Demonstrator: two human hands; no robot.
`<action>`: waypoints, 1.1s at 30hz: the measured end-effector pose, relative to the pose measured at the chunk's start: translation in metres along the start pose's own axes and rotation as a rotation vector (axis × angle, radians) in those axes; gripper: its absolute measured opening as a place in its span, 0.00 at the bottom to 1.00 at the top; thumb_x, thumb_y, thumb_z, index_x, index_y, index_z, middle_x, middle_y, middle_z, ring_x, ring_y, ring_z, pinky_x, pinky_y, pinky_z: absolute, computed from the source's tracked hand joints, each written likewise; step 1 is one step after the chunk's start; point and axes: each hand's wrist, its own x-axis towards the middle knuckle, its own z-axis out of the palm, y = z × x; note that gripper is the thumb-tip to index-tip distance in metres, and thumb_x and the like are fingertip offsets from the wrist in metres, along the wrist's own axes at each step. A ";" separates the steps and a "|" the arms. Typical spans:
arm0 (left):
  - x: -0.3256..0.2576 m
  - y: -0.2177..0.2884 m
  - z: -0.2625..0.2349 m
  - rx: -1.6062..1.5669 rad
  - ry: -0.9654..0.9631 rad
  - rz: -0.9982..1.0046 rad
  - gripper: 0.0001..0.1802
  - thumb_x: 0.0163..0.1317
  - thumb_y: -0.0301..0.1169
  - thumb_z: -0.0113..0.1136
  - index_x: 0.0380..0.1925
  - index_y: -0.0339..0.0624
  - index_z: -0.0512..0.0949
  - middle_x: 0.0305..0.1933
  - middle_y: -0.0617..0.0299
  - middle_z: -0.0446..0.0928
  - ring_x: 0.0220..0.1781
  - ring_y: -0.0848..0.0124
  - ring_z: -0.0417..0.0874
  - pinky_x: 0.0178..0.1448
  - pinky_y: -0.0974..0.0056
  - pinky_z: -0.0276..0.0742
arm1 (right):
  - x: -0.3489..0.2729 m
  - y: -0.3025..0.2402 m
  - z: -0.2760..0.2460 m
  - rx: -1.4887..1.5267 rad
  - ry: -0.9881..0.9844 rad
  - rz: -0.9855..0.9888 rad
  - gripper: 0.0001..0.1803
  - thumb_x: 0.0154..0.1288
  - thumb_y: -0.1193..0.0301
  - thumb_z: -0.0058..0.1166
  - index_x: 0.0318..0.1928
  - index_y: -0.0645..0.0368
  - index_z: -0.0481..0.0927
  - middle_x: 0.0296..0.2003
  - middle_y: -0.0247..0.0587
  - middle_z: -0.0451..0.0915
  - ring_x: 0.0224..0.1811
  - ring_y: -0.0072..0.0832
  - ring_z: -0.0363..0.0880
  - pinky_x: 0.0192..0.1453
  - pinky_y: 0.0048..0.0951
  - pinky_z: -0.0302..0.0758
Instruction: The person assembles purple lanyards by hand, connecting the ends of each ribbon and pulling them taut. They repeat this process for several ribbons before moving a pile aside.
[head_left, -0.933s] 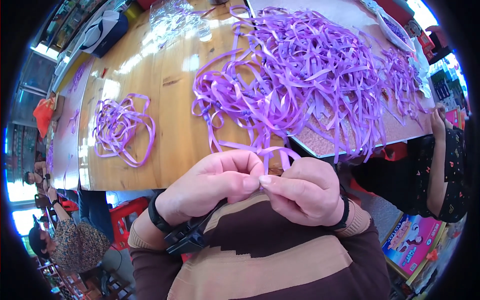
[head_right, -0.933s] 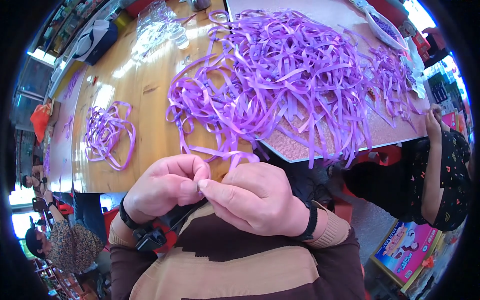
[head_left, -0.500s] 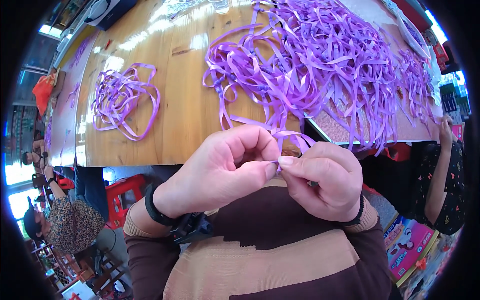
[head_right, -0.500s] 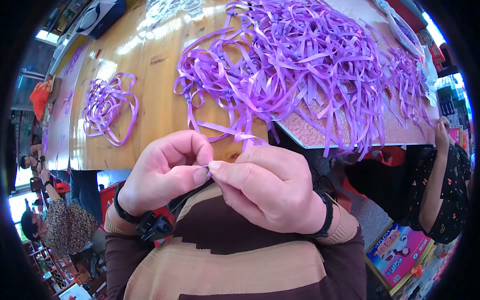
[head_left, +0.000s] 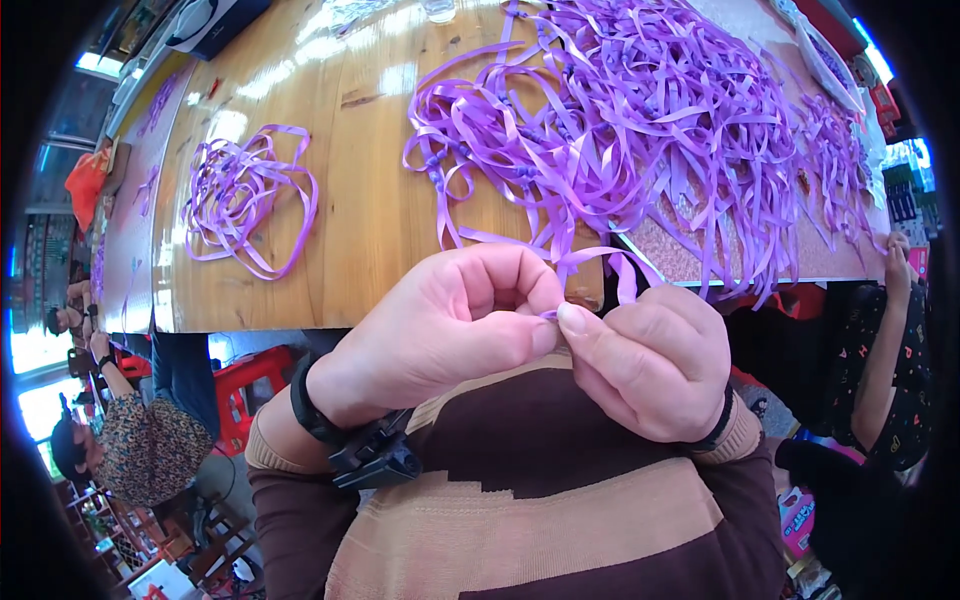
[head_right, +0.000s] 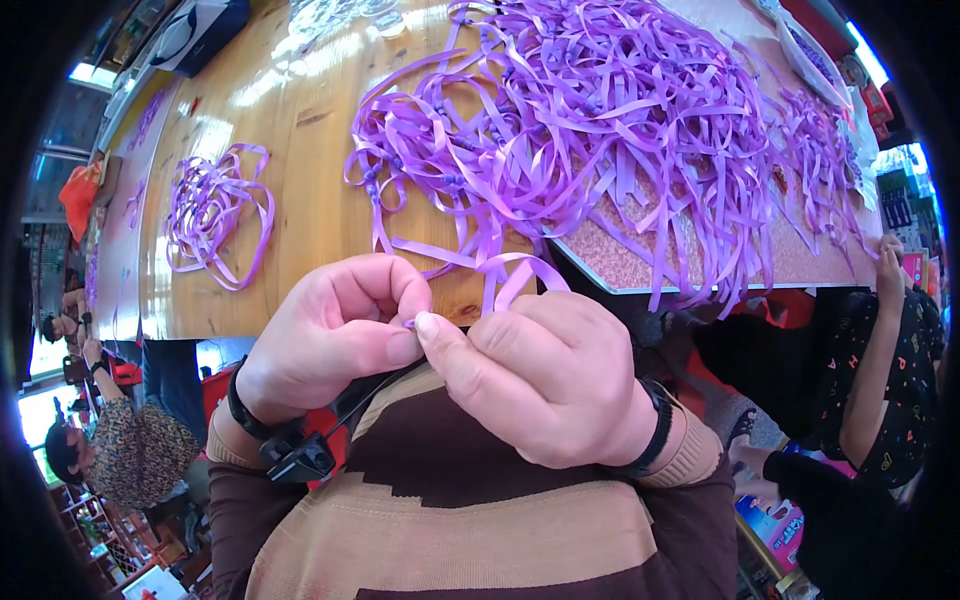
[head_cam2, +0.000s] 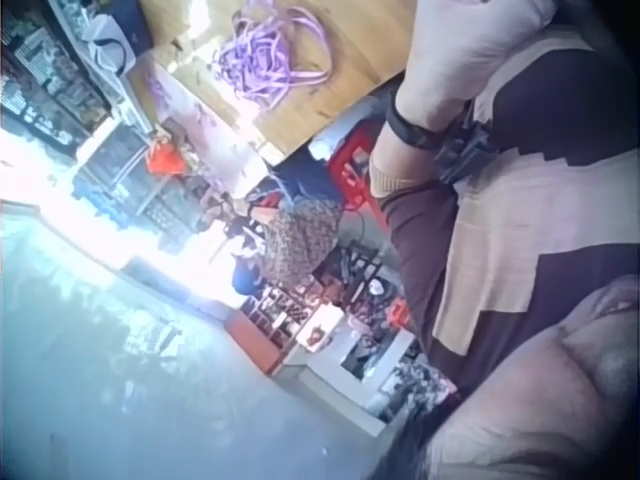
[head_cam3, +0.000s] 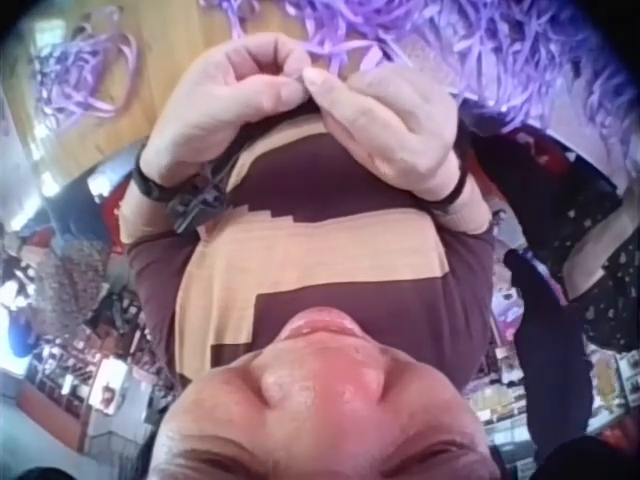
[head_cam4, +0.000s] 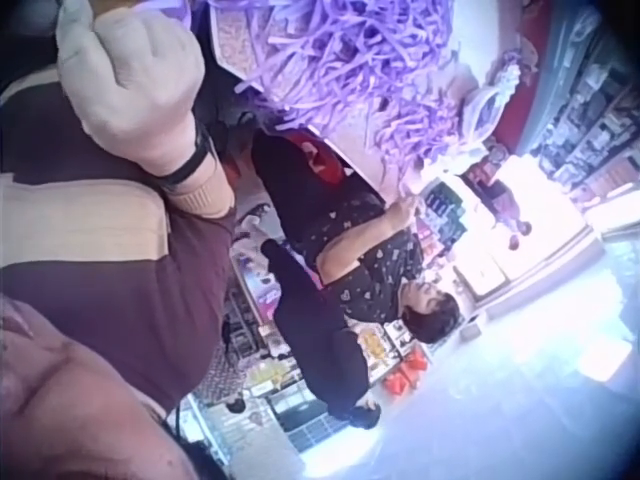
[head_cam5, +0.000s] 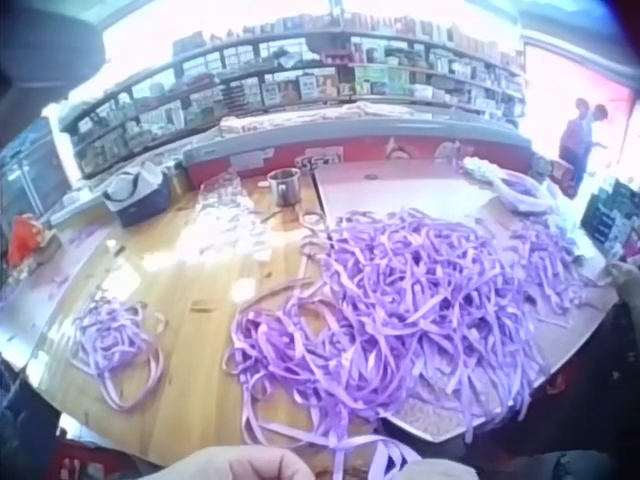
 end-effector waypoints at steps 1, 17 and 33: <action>0.001 -0.001 0.000 0.018 0.004 0.025 0.09 0.53 0.23 0.57 0.34 0.37 0.69 0.32 0.69 0.70 0.35 0.84 0.70 0.40 0.78 0.67 | 0.000 0.001 0.002 0.043 0.038 0.016 0.18 0.38 0.85 0.61 0.37 0.64 0.79 0.19 0.32 0.70 0.15 0.23 0.67 0.17 0.22 0.60; 0.004 0.002 0.012 0.432 0.143 0.180 0.06 0.51 0.19 0.56 0.30 0.36 0.72 0.31 0.69 0.68 0.32 0.84 0.67 0.35 0.78 0.64 | 0.000 0.002 0.005 0.146 0.131 0.220 0.13 0.43 0.84 0.60 0.33 0.62 0.77 0.17 0.36 0.72 0.14 0.25 0.68 0.17 0.23 0.61; 0.006 -0.002 0.020 0.185 0.062 0.184 0.08 0.59 0.22 0.50 0.38 0.32 0.71 0.37 0.61 0.73 0.38 0.78 0.73 0.44 0.74 0.70 | -0.003 0.000 0.003 0.116 0.252 0.316 0.10 0.40 0.83 0.59 0.27 0.59 0.74 0.15 0.35 0.70 0.13 0.28 0.68 0.17 0.24 0.64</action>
